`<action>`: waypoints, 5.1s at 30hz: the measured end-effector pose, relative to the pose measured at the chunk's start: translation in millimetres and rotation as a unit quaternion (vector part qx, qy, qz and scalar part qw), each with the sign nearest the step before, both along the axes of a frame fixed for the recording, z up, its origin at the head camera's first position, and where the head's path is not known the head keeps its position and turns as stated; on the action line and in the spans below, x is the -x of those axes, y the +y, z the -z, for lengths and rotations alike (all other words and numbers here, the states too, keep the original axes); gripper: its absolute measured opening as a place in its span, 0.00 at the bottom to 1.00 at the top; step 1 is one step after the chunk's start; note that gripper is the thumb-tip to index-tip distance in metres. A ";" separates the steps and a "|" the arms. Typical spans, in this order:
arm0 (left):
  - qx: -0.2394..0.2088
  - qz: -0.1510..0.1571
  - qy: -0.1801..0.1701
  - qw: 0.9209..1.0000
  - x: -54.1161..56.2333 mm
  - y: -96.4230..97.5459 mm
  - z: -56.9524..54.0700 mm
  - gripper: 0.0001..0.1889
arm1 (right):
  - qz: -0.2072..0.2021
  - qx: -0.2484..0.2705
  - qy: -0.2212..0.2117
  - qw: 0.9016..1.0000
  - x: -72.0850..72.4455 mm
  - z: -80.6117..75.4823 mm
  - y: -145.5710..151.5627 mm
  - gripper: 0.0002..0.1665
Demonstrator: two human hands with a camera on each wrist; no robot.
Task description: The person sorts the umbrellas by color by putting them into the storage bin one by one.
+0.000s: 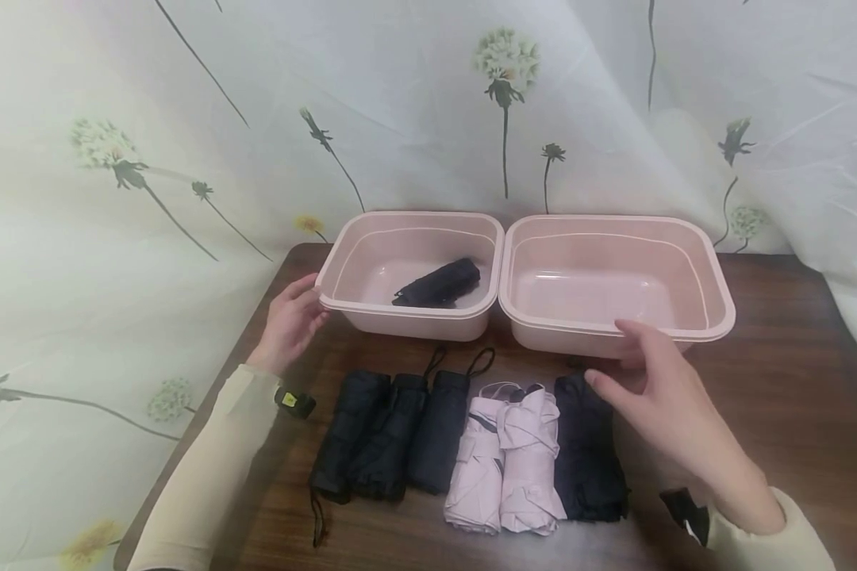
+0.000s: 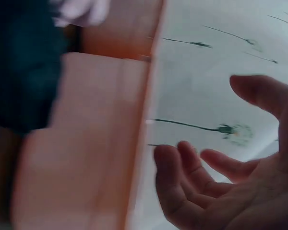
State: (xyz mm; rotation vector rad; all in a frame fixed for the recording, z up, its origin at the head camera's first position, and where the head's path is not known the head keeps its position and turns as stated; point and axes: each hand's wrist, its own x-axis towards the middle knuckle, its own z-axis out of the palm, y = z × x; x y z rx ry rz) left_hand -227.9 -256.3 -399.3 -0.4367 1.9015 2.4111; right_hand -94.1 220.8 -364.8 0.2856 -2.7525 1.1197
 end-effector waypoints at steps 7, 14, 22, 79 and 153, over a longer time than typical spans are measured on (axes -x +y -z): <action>-0.004 -0.004 0.001 1.000 -0.2 -0.3 1.1 0.25 | -0.022 -0.037 -0.017 0.999 -9.9 48.2 -2.4 0.43; -0.003 -0.002 0.002 1.000 0.6 -0.4 2.1 0.25 | 0.009 -0.057 -0.097 0.994 -23.0 71.7 -8.1 0.57; -0.003 0.003 0.003 1.000 0.8 -0.5 1.0 0.25 | -0.006 -0.076 -0.150 0.986 -21.9 78.2 -10.5 0.61; -0.005 -0.006 0.005 1.000 1.7 -0.3 4.7 0.25 | -0.006 -0.187 -0.234 0.954 -9.9 77.6 -11.6 0.73; -0.004 -0.012 0.004 1.000 0.4 -2.2 3.9 0.23 | 0.017 0.308 0.015 0.951 21.3 -56.2 -13.1 0.43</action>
